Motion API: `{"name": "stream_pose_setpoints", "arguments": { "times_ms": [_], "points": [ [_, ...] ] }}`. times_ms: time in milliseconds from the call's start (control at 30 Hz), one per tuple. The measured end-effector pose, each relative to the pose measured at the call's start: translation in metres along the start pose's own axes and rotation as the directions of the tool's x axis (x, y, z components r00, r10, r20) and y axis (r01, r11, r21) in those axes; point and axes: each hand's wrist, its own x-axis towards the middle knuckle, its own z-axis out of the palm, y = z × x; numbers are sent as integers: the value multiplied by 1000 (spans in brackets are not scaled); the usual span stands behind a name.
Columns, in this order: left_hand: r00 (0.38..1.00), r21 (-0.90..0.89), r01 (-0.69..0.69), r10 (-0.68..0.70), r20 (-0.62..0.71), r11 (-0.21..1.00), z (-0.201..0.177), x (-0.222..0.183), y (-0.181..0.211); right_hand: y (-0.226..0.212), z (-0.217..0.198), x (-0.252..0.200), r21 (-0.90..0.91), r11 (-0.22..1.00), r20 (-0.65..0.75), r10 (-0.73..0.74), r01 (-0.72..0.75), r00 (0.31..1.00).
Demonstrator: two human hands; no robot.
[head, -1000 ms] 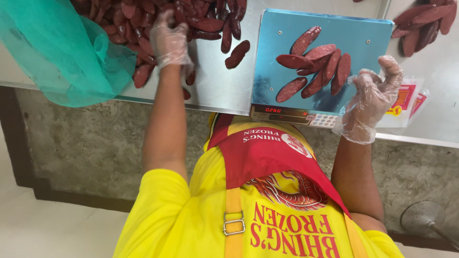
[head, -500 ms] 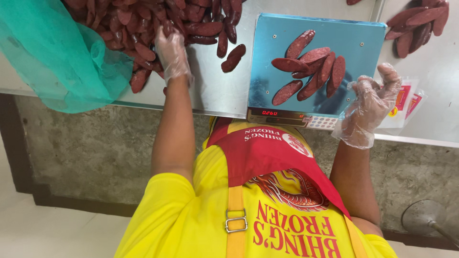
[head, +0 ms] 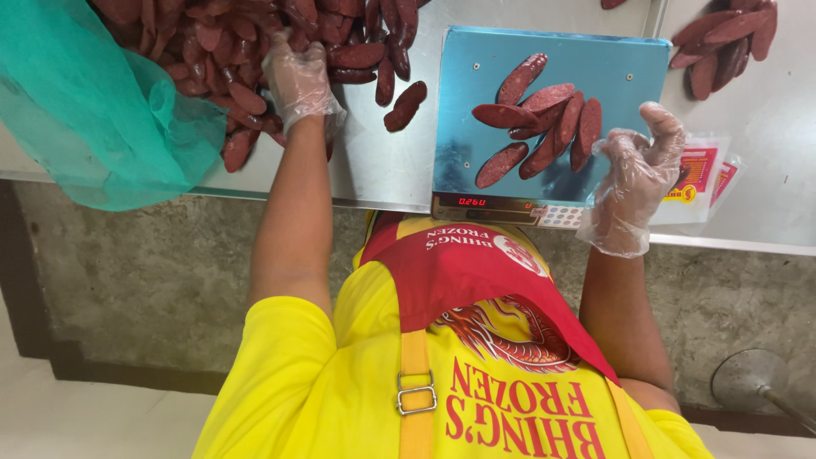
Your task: The person, wearing gloves, picks up individual pieces of meat from a pile, places several pieces onto a digital scale to weigh them, and then puts the weighed meat into plastic packets.
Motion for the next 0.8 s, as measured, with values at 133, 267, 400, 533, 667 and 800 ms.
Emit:
{"name": "stream_pose_setpoints", "arguments": {
  "times_ms": [133, 267, 400, 533, 667, 800],
  "points": [
    [999, 130, 37, -36, -11, 991, 13, 10, -16, 0, 2, 0, 8, 1000, 14, 7, -7, 1000],
    [996, 89, -84, 85, -11, 992, 9, 2, -13, 3, 5, -6, 17, 1000, 34, 23, -23, 999],
    [996, 72, 68, -72, 51, 995, 1, -2, -1, 7, 7, -11, 30, 998, 37, 61, -62, 997],
    [994, 0, -112, 112, 7, 994, -5, 3, 0, 8, 10, -9, 36, 995, 58, 85, -88, 995],
    [994, 165, -102, 94, 54, 981, -6, 11, -1, 6, 13, -9, 11, 996, 67, 90, -91, 994],
    [990, 139, -123, 111, 92, 983, -6, 18, -11, 3, 17, -8, 27, 996, 86, 83, -86, 993]
  ]
}}
